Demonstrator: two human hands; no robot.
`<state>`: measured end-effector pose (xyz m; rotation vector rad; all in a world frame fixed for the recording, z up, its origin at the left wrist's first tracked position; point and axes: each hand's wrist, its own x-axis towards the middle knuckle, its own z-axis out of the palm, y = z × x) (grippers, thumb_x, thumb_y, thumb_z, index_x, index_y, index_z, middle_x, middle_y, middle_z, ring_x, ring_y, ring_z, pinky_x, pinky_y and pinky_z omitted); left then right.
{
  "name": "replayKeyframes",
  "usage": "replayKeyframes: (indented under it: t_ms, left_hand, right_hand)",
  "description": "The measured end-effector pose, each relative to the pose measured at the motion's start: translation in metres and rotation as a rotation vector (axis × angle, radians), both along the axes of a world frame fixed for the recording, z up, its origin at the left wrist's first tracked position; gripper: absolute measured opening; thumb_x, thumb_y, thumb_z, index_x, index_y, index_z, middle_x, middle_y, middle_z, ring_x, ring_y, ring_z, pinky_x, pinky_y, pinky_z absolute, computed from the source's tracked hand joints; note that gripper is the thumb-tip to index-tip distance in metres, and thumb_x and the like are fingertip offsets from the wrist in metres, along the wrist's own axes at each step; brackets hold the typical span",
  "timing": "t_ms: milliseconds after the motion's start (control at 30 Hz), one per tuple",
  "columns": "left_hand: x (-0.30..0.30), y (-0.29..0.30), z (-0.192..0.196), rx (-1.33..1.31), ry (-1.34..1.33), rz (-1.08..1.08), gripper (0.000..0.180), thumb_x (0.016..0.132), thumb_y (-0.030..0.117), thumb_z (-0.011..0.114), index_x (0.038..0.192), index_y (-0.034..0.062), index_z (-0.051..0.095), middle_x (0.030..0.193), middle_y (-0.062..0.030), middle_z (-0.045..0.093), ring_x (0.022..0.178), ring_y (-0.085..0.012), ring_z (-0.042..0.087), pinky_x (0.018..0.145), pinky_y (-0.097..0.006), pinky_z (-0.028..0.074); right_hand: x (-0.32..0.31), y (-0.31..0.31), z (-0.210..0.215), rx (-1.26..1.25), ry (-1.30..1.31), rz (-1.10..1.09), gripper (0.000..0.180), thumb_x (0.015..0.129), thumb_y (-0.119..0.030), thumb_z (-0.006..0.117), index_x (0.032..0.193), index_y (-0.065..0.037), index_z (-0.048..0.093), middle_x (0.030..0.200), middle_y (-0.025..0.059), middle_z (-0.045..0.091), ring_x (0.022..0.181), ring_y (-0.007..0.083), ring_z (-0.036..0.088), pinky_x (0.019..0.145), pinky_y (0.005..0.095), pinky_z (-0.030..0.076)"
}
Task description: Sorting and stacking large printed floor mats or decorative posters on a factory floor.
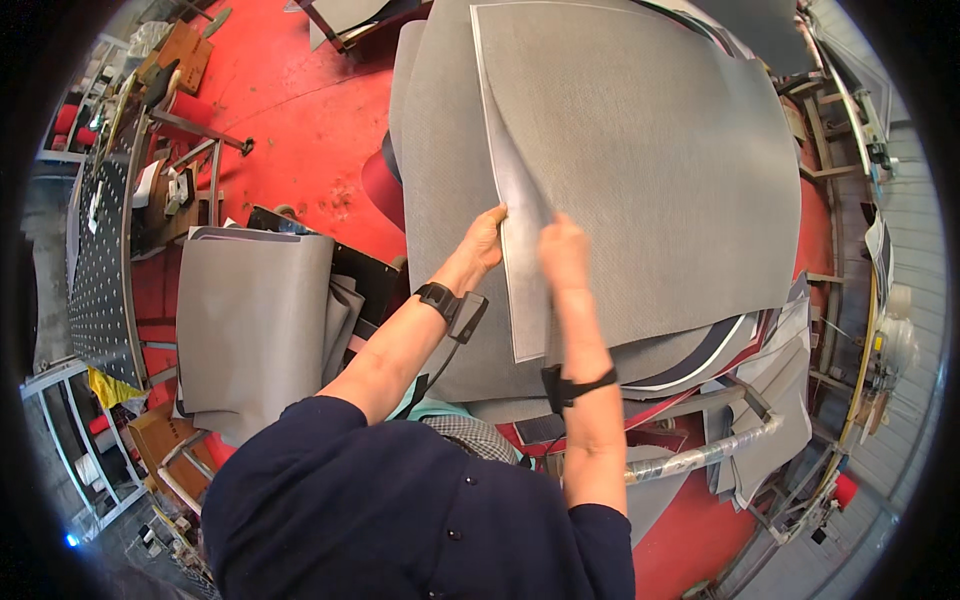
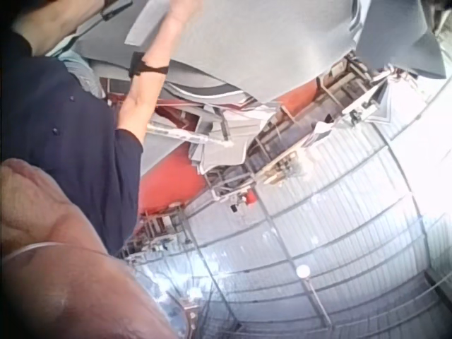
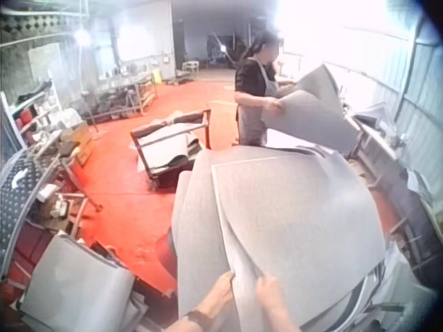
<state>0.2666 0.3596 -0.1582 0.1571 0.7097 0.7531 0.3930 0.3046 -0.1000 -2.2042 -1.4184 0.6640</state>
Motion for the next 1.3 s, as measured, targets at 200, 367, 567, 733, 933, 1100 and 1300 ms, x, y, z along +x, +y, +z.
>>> replayKeyframes:
  t_ms: [200,367,567,733,933,1100,1300]
  left_hand:
    - [-0.028,0.01,0.002,0.164,0.158,-0.096,0.042,0.09,0.031,0.042,0.109,-0.0052,0.046,0.104,-0.0152,0.053,0.095,-0.0236,0.053,0.082,-0.039,0.043]
    - [0.017,0.023,0.031,0.146,0.041,-0.336,0.066,0.076,0.054,0.055,0.105,-0.0046,0.05,0.1,-0.0132,0.057,0.091,-0.023,0.055,0.077,-0.038,0.043]
    - [0.021,0.025,0.03,0.5,0.547,-0.246,0.049,0.083,0.038,0.054,0.1,-0.0073,0.051,0.093,-0.0143,0.057,0.083,-0.0207,0.055,0.071,-0.032,0.044]
    - [0.028,0.003,0.043,0.585,0.682,-0.013,0.027,0.082,0.014,0.057,0.098,-0.0065,0.051,0.092,-0.0128,0.058,0.08,-0.0175,0.056,0.071,-0.03,0.045]
    - [-0.041,-0.021,0.135,0.675,0.494,0.037,0.021,0.078,0.015,0.061,0.089,-0.0007,0.055,0.084,-0.0079,0.06,0.072,-0.0151,0.057,0.064,-0.027,0.046]
    - [-0.215,-0.065,0.175,0.574,0.782,-0.13,0.029,0.083,0.024,0.052,0.097,-0.0011,0.055,0.091,-0.0101,0.059,0.084,-0.0158,0.057,0.075,-0.029,0.045]
    - [-0.313,-0.154,0.134,0.479,1.085,0.003,0.032,0.081,0.017,0.054,0.105,-0.0037,0.05,0.096,-0.0118,0.058,0.086,-0.02,0.056,0.076,-0.031,0.045]
  right_hand:
    - [0.064,-0.026,0.102,0.411,0.482,-0.19,0.019,0.083,-0.011,0.046,0.09,0.0,0.061,0.069,0.0019,0.058,0.056,0.0106,0.05,0.054,0.0251,0.042]
    - [-0.02,-0.043,0.02,0.378,-0.278,0.145,0.025,0.078,-0.009,0.047,0.102,-0.001,0.051,0.081,0.0213,0.057,0.071,0.0369,0.057,0.062,0.0431,0.046]
    - [-0.004,-0.044,0.006,0.164,0.288,0.148,0.044,0.084,-0.027,0.048,0.124,-0.01,0.041,0.128,0.0121,0.04,0.116,0.0267,0.041,0.094,0.037,0.035]
    - [-0.015,-0.054,0.019,0.08,0.158,0.297,0.053,0.085,-0.042,0.041,0.13,-0.014,0.037,0.139,0.0082,0.026,0.129,0.0217,0.022,0.1,0.0554,0.014]
    - [0.076,-0.137,0.02,0.522,-0.003,-0.597,0.072,0.076,-0.041,0.057,0.124,0.007,0.033,0.13,0.0321,0.027,0.124,0.04,0.025,0.102,0.0469,0.019]
    - [0.197,-0.265,-0.069,0.977,1.505,-1.185,0.064,0.075,-0.04,0.064,0.12,0.001,0.042,0.12,0.012,0.047,0.107,0.0269,0.047,0.091,0.0414,0.037]
    - [0.176,-0.28,-0.08,0.781,1.471,-1.209,0.055,0.074,-0.022,0.066,0.117,0.003,0.043,0.118,0.0148,0.048,0.105,0.0262,0.048,0.088,0.0424,0.038]
